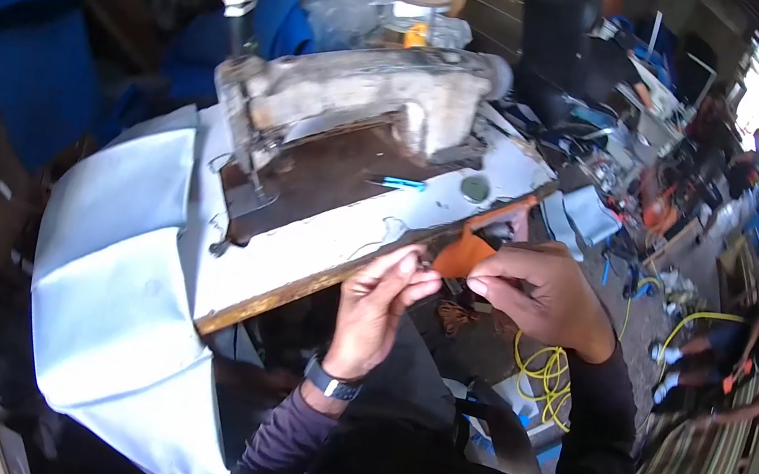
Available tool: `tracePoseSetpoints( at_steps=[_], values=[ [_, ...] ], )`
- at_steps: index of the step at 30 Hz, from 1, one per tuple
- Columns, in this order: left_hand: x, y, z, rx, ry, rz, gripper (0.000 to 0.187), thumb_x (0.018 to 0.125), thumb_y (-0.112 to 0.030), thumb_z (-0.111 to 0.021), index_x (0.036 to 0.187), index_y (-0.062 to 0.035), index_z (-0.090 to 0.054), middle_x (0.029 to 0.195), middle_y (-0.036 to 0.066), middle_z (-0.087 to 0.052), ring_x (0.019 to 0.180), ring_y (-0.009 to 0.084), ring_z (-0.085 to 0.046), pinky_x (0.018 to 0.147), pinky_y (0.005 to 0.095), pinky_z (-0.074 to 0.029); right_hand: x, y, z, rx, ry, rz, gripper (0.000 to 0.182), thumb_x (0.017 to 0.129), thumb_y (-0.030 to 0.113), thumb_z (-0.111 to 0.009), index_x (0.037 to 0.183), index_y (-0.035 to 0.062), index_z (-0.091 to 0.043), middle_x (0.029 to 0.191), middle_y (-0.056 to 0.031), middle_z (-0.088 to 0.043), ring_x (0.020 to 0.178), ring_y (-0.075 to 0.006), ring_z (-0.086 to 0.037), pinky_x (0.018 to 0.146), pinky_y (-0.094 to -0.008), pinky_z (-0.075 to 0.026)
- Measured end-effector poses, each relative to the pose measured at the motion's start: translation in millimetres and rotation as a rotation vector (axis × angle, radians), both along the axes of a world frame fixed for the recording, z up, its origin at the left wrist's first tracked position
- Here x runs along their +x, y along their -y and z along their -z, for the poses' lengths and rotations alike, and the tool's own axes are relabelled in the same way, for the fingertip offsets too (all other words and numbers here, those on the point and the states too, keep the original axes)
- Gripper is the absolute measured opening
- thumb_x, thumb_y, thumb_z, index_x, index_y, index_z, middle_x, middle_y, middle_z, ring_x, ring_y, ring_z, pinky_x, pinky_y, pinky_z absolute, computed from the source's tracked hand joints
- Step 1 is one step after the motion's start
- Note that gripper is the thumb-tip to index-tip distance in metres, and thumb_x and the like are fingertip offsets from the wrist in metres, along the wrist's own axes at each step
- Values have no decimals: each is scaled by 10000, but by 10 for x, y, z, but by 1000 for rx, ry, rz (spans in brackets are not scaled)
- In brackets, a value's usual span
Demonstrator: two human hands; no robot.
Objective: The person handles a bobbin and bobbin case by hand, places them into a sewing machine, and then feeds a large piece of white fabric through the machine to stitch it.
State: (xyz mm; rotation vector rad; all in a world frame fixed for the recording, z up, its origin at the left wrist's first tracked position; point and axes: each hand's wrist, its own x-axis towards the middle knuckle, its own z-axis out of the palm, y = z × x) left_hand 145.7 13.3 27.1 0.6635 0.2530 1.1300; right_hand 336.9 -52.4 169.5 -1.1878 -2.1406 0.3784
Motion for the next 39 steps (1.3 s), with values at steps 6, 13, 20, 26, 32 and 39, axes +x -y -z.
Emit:
tracePoseSetpoints(
  at_steps=[6,13,20,26,32,39],
  values=[
    [30,58,-84,-57,199,103,439,1100,-287,-526,1235,121,-616,1188,192,-714,1016,280,-737,934,427,-631,-199,-121,-97,-130,-20,-31,56,918,47,-714,907,-8,-715,759,-112,-686,664,-195,-653,628,-320,-483],
    [26,73,-71,-74,222,158,468,1109,-308,-500,1257,126,-595,1213,189,-705,1059,304,-722,961,441,-617,-114,-282,-28,-113,-33,-67,110,986,89,-670,958,-12,-704,773,-53,-698,713,-75,-614,642,-271,-474],
    [3,101,-110,-52,154,105,415,1091,-268,-548,1242,112,-618,1174,174,-709,1038,290,-739,955,404,-625,-2,-265,5,-206,-122,15,95,982,57,-674,964,-32,-701,805,-50,-684,736,-64,-577,658,-256,-464],
    [24,114,-97,1,71,7,284,1051,-147,-618,1221,73,-673,1148,151,-722,1003,247,-748,941,370,-633,40,-257,19,-158,-61,-1,117,988,92,-680,965,-20,-704,795,-46,-679,731,-69,-568,662,-263,-467],
    [46,159,-72,137,-33,-150,266,971,-11,-703,1233,33,-701,1136,137,-732,1025,192,-724,963,342,-611,58,-262,52,-110,-26,-32,113,983,102,-693,954,-7,-703,758,-41,-662,700,-71,-555,636,-271,-457],
    [-83,209,-22,367,-341,-375,233,915,26,-762,1146,41,-739,1160,124,-729,988,144,-699,896,265,-570,-56,-362,167,89,-55,-78,55,933,55,-716,939,1,-716,787,-97,-676,694,-216,-625,646,-330,-479]
  ],
)
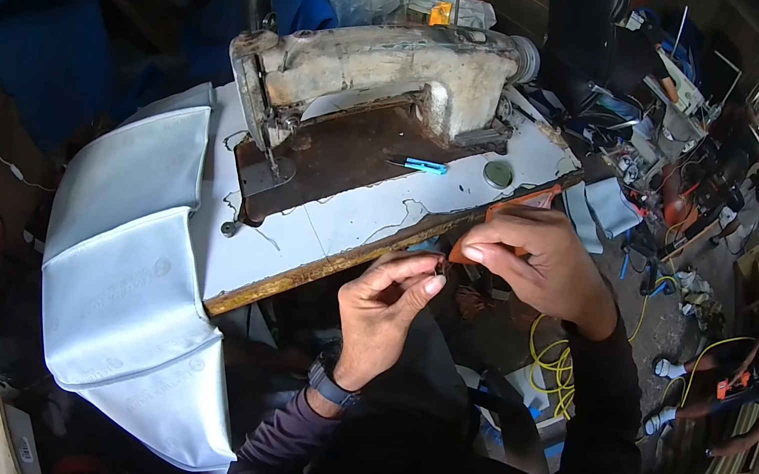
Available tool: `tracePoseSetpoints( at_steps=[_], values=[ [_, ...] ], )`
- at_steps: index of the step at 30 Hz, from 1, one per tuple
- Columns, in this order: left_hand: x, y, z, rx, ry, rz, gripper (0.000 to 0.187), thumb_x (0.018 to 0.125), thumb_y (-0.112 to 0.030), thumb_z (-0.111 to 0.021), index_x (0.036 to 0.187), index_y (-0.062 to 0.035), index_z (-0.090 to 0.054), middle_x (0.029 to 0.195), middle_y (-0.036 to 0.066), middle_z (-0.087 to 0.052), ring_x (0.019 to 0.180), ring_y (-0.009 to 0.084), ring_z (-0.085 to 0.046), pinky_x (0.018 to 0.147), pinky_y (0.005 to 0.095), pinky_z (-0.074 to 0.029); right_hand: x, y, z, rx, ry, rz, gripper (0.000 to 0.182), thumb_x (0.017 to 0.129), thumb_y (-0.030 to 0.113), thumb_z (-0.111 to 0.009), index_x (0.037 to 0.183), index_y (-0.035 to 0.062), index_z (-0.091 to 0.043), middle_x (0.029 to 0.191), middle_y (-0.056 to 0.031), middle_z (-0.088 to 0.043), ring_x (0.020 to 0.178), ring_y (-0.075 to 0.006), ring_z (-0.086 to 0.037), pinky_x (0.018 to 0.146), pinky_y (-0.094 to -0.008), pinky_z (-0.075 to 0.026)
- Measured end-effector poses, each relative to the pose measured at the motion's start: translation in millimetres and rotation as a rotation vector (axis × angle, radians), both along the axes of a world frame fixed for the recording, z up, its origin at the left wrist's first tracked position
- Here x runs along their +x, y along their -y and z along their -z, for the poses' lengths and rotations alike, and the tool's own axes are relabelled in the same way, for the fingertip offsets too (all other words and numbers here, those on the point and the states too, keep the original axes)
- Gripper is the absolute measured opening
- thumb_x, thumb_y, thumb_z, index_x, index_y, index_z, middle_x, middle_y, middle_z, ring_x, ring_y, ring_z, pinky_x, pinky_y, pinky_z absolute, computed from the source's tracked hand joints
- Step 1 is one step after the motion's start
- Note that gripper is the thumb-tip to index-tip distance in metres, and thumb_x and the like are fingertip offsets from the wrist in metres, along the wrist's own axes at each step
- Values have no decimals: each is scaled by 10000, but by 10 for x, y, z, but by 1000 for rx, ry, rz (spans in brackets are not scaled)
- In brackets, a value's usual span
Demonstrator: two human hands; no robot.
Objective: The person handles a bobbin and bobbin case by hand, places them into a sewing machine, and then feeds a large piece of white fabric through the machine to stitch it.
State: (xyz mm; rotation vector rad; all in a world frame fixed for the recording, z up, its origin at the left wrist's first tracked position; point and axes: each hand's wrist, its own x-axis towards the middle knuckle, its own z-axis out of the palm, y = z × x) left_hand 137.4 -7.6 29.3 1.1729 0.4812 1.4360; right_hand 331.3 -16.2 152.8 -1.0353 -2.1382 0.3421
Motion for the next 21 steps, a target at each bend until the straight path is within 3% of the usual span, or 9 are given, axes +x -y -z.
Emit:
tracePoseSetpoints(
  at_steps=[4,7,8,11,13,16,18,19,21],
  values=[
    [-93,46,-57,120,-92,-71,215,892,50,-772,1106,38,-748,1152,141,-733,991,161,-704,900,277,-576,-72,-179,157,115,53,-9,85,917,95,-717,955,27,-684,855,-123,-694,814,-334,-674,709,-406,-515],
    [-173,35,-106,114,-91,-163,199,872,72,-778,1068,41,-758,1126,153,-744,1014,187,-709,904,304,-585,-71,-198,439,100,159,3,53,905,81,-697,891,51,-655,812,-105,-667,811,-319,-680,723,-418,-526],
    [-206,-5,-120,125,-111,-200,193,866,75,-780,1056,43,-763,1121,151,-746,1013,187,-709,905,306,-583,-126,-122,461,229,287,-50,86,885,69,-686,843,71,-611,780,-88,-643,785,-308,-678,711,-429,-533],
    [-289,-132,-89,125,-204,-174,175,863,76,-778,1036,45,-775,1098,145,-758,1002,185,-707,914,303,-560,-319,137,277,271,151,-166,105,877,83,-710,866,73,-607,772,-94,-630,758,-303,-665,678,-431,-531],
    [-362,-107,-102,186,-371,-108,173,862,68,-781,1033,46,-773,1088,152,-760,989,190,-706,910,303,-556,-205,63,241,200,99,-98,115,896,111,-707,875,57,-606,779,-115,-624,761,-312,-660,680,-435,-524],
    [-355,-25,-163,144,-336,-145,164,867,32,-788,1026,57,-758,1068,166,-755,967,209,-701,910,322,-548,-63,-191,627,276,-13,-11,108,875,125,-695,866,37,-633,781,-152,-648,750,-354,-671,675,-461,-523],
    [-416,-124,-104,212,-388,-204,162,889,21,-770,1044,57,-740,1074,155,-742,988,217,-693,942,340,-538,-160,-45,616,268,78,-232,114,817,120,-715,838,26,-653,797,-170,-681,774,-351,-698,664,-462,-543],
    [-406,-160,-92,198,-344,-161,159,882,15,-783,1030,52,-742,1067,153,-741,992,220,-689,947,340,-533,-290,-9,639,425,-24,-256,113,827,119,-709,831,19,-656,798,-166,-684,740,-352,-688,646,-449,-543],
    [-476,-214,21,149,-385,-59,163,874,12,-793,1022,51,-739,1061,153,-742,1001,225,-688,946,343,-534,-265,41,496,352,-24,-179,130,840,122,-704,804,21,-630,788,-160,-673,729,-346,-680,639,-441,-530]
  ],
)
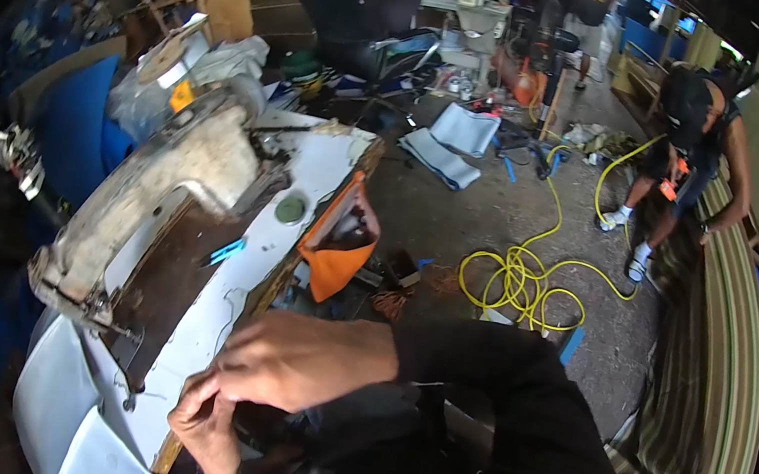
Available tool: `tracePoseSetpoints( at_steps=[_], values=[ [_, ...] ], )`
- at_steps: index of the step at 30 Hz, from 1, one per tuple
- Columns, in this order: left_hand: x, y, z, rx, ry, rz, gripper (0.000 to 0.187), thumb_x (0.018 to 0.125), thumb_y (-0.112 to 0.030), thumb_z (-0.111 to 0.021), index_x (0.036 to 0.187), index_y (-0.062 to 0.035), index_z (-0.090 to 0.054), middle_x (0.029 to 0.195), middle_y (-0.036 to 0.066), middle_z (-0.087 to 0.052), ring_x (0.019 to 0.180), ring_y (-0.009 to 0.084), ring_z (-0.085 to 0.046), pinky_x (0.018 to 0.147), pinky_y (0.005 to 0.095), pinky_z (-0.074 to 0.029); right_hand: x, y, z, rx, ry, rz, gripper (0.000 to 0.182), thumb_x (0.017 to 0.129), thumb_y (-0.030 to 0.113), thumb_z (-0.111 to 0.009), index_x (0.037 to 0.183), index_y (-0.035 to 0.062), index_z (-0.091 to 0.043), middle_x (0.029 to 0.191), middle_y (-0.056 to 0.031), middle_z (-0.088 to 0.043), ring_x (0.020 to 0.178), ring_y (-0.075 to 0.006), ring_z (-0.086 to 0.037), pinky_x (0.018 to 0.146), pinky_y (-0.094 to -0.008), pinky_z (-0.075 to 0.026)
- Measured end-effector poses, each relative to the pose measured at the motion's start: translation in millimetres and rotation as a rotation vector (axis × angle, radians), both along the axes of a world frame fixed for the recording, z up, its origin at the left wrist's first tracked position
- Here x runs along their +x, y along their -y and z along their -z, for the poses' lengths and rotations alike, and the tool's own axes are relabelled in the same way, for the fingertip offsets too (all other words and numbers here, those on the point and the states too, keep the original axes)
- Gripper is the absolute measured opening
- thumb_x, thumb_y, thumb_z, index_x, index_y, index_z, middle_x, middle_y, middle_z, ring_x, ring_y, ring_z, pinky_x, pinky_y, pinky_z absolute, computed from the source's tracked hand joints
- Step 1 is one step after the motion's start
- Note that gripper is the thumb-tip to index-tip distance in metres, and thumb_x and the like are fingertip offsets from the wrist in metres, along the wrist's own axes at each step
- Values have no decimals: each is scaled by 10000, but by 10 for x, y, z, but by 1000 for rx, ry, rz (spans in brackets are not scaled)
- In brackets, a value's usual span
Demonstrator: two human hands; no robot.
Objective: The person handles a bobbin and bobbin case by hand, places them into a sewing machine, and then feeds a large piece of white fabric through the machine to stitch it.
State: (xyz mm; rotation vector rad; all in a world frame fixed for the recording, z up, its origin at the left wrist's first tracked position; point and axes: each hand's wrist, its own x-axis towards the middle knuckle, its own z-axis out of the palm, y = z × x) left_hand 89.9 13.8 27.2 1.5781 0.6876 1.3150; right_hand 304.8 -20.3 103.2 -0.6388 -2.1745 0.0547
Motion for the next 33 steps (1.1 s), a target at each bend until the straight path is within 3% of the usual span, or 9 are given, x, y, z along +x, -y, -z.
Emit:
tracePoseSetpoints(
  at_steps=[4,7,10,11,15,16,24,30,33],
  values=[
    [56,84,-140,-10,110,5,165,859,13,-805,1003,50,-733,1042,151,-739,973,219,-684,932,348,-542,173,-183,265,-67,23,94,218,914,126,-676,770,39,-537,713,-106,-586,684,-294,-634,598,-420,-497],
    [-37,-10,-71,9,-12,0,239,870,13,-795,1102,28,-738,1103,131,-726,992,203,-678,931,337,-554,-26,-6,144,243,-115,-47,194,930,119,-657,789,39,-550,668,-97,-562,628,-272,-620,592,-406,-505],
    [-51,-9,-37,-9,-17,96,232,872,9,-795,1098,19,-743,1104,121,-727,982,194,-678,917,331,-559,159,-124,209,-17,-43,79,216,941,123,-654,785,32,-536,664,-90,-555,627,-259,-614,592,-398,-505],
    [-40,23,-51,26,-31,63,228,870,8,-798,1091,22,-743,1083,113,-726,970,192,-677,901,335,-563,210,-166,214,121,-22,105,243,949,125,-657,770,28,-523,662,-86,-557,618,-253,-606,583,-396,-499],
    [-47,-19,-106,-171,79,19,223,870,19,-792,1087,25,-741,1053,104,-726,946,177,-678,846,295,-570,75,13,247,3,-81,-42,242,960,131,-658,778,25,-536,674,-92,-572,617,-262,-609,580,-407,-490],
    [-37,-63,-18,6,23,51,214,880,28,-779,1091,28,-738,1054,109,-725,928,169,-680,837,280,-573,78,72,113,86,-138,-47,234,962,135,-659,787,27,-547,673,-94,-576,615,-267,-613,580,-412,-487],
    [36,20,-134,-49,61,42,213,858,7,-813,1062,22,-750,1039,120,-725,929,184,-686,879,321,-577,75,57,275,95,-170,-78,198,948,135,-681,827,26,-568,725,-98,-621,645,-295,-651,583,-439,-510],
    [48,73,-195,-28,67,77,205,869,-16,-806,1064,21,-751,1060,116,-725,968,187,-679,889,318,-573,205,-46,448,-188,-49,19,190,974,137,-657,834,33,-581,720,-101,-607,632,-305,-630,581,-447,-489],
    [9,-3,-127,-55,31,109,210,881,-10,-794,1083,18,-745,1069,122,-725,957,191,-680,860,320,-582,82,17,330,32,-176,-29,174,977,141,-657,846,42,-598,711,-109,-612,641,-292,-631,587,-441,-490]
  ],
)
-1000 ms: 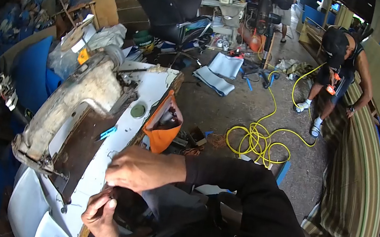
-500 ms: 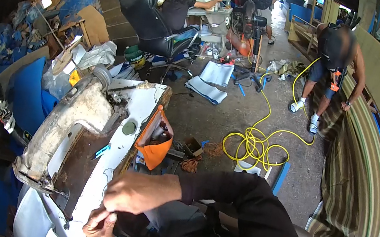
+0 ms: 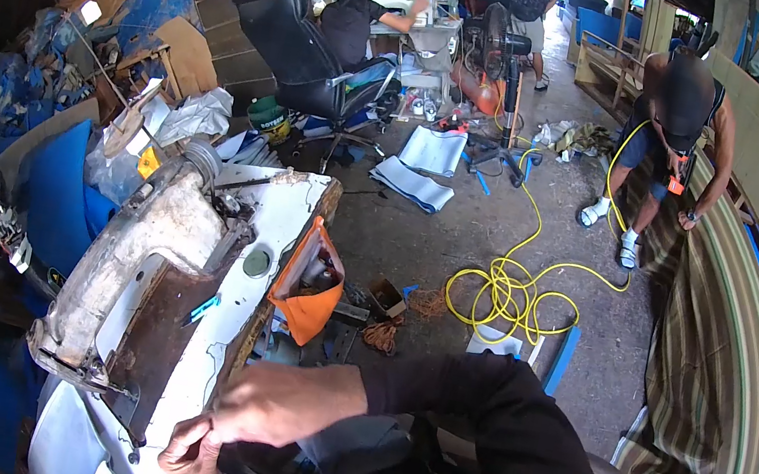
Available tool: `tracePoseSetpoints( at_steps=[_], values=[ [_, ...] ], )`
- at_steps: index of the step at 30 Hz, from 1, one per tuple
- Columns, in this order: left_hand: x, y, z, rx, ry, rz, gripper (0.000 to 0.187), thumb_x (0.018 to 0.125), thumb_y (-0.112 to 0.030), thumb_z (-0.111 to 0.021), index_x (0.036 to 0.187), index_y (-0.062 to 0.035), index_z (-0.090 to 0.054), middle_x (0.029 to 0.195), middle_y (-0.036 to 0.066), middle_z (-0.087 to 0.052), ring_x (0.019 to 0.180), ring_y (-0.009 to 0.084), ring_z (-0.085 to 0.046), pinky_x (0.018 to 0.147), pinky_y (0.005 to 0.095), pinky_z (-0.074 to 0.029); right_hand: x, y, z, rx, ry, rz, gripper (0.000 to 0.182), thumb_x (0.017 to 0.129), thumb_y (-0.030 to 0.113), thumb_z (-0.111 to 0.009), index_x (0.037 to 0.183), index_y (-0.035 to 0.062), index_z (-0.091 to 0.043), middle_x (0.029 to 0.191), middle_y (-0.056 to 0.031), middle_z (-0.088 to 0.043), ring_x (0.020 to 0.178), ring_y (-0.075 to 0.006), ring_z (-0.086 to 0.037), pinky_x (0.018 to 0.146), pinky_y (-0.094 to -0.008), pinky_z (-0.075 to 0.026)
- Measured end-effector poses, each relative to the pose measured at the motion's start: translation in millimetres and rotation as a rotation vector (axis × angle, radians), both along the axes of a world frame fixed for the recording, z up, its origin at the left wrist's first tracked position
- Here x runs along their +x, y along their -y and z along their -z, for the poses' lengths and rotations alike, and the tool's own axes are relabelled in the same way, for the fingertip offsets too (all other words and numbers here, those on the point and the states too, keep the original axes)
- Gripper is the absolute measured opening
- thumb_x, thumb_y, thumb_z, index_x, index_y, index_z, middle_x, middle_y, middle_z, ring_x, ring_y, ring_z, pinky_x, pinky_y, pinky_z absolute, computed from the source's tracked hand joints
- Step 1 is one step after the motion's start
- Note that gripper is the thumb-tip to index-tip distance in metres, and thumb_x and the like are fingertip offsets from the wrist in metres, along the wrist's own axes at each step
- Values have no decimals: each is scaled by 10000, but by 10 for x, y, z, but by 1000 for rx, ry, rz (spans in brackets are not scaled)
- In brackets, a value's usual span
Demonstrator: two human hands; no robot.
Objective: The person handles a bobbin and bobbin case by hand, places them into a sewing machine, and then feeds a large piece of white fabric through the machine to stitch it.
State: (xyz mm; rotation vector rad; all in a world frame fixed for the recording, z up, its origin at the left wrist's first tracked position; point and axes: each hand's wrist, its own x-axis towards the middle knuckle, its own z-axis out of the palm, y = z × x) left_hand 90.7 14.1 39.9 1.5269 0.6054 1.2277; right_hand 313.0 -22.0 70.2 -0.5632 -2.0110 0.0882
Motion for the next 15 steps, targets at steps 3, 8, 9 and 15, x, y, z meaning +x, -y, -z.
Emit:
tracePoseSetpoints(
  at_steps=[3,8,9,15],
  values=[
    [-42,-16,57,66,9,39,203,896,13,-771,1097,14,-744,1090,124,-726,965,193,-684,864,324,-578,127,-152,33,-102,27,92,180,951,140,-670,839,30,-582,744,-131,-624,691,-336,-644,620,-455,-495],
    [-65,-96,141,-8,-93,14,252,907,17,-752,1159,20,-738,1131,127,-727,1004,204,-689,914,325,-572,24,58,18,-59,7,-36,179,946,122,-665,826,25,-574,722,-143,-622,686,-339,-653,601,-445,-494],
    [-76,-104,172,11,-162,47,255,911,12,-750,1166,21,-736,1131,127,-728,1008,204,-689,923,325,-572,81,47,-17,-78,-37,-21,181,945,122,-665,823,27,-572,723,-144,-624,678,-336,-654,591,-440,-495],
    [18,-128,113,-92,-31,-13,254,945,-15,-729,1192,40,-714,1104,122,-736,1002,205,-682,925,321,-543,17,82,148,70,14,46,222,925,156,-709,756,45,-617,669,-97,-648,561,-191,-646,516,-365,-527]
  ],
)
